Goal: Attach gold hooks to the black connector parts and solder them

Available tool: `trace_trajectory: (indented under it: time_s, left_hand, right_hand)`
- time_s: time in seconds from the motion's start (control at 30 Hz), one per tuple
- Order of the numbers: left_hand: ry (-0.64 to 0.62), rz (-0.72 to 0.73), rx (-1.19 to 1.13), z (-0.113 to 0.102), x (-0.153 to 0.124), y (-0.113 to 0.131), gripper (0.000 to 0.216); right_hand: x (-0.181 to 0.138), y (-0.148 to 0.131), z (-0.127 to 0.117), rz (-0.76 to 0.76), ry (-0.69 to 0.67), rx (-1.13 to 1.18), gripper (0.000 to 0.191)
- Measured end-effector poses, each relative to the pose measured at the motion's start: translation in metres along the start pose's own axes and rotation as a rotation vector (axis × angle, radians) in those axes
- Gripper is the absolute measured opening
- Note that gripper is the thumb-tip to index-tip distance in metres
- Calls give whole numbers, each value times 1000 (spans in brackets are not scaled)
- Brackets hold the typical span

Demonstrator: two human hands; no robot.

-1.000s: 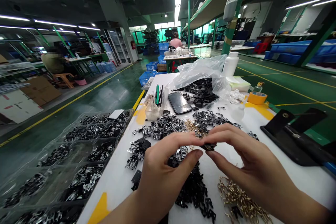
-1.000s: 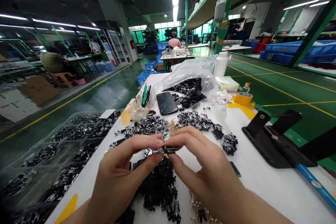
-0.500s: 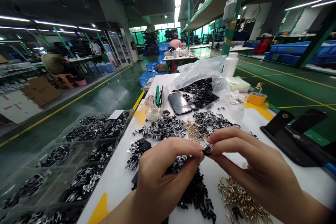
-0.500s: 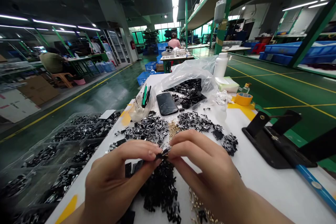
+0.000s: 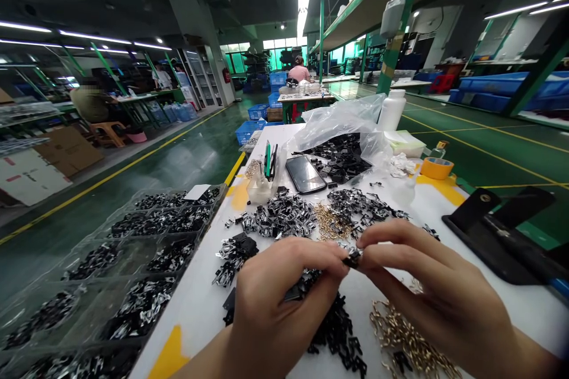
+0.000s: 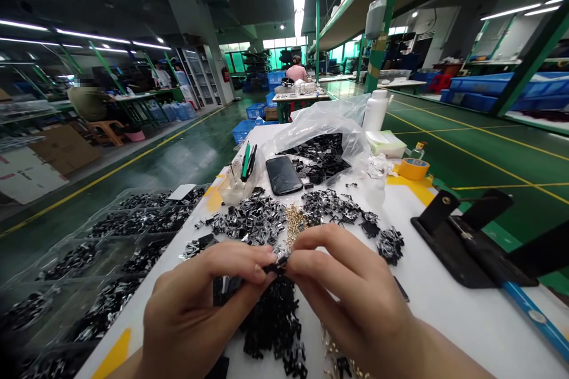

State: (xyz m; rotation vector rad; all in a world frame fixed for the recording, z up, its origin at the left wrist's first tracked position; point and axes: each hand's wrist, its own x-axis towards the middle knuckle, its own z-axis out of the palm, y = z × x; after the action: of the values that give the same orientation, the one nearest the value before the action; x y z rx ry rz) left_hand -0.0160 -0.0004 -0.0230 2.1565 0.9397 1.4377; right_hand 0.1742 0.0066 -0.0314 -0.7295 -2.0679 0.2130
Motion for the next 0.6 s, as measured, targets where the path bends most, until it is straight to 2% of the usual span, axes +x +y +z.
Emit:
trace_trajectory:
  time_s: [0.13, 0.37, 0.5, 0.6]
  left_hand:
    - [-34, 92, 136, -1, 4, 0, 33]
    - [-102, 250, 290, -3, 0, -8, 38]
    - [-110, 220, 284, -4, 2, -10, 34]
    - [-95, 125, 234, -4, 5, -9, 24]
  right_hand:
    - [-2, 2, 4, 14, -3, -40, 22]
    - [-1, 2, 9, 30, -15, 53, 19]
    - [2, 4, 12, 59, 1, 13, 18]
    - [12, -1, -8, 75, -156, -113, 26]
